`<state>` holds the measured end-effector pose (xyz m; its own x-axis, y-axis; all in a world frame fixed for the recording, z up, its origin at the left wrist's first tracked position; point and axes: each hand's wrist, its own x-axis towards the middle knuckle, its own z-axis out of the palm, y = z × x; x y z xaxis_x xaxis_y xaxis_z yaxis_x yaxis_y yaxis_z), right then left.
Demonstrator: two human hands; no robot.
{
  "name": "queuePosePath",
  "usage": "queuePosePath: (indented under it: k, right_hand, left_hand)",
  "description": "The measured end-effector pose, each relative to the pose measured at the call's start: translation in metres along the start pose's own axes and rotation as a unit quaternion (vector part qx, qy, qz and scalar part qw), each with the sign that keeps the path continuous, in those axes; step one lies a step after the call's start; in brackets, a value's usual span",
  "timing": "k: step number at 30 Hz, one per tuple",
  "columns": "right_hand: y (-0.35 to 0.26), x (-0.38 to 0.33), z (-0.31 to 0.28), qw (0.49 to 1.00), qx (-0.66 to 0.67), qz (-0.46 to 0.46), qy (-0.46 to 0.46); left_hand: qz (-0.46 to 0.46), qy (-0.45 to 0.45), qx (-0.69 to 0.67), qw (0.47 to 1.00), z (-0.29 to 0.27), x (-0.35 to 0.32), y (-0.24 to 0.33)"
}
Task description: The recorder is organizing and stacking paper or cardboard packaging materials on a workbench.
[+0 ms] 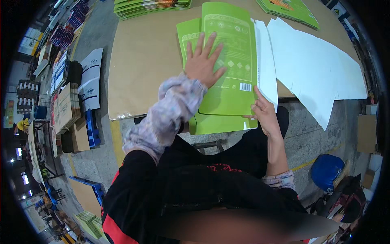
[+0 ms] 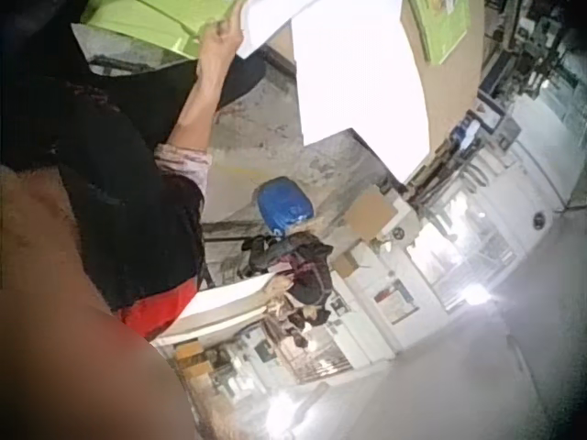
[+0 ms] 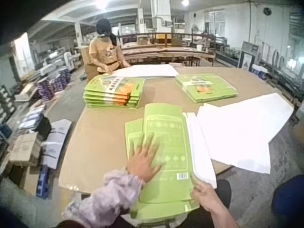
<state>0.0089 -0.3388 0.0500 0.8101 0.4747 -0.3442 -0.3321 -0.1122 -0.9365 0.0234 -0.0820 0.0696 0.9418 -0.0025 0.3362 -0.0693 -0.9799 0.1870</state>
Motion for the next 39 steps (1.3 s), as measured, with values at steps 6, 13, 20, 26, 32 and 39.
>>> queuePosePath:
  k: [6,13,20,26,32,39]
  right_hand:
    - [-0.007,0.005,-0.008,0.999,-0.01,0.02,-0.042]
    - [-0.002,-0.013,-0.002,0.986,-0.054,0.025,-0.155]
    - [-0.039,0.007,-0.018,0.906,-0.389,-0.118,0.115]
    - [-0.034,0.052,-0.033,0.895,-0.414,-0.117,0.116]
    - [-0.03,0.065,-0.034,0.848,-0.483,-0.136,0.171]
    - [-0.025,0.053,-0.013,0.777,-0.575,-0.19,0.171]
  left_hand:
    - [-0.03,-0.112,0.098,0.988,0.066,0.009,-0.016]
    - [0.006,-0.14,0.111,0.984,0.012,-0.022,0.012]
    - [0.038,-0.106,0.083,0.99,0.056,-0.02,0.003]
    - [0.046,-0.116,0.073,0.989,0.057,-0.019,0.007]
    - [0.048,-0.101,0.051,0.992,0.06,-0.019,0.005]
    - [0.038,-0.097,0.032,0.994,0.054,-0.019,0.004]
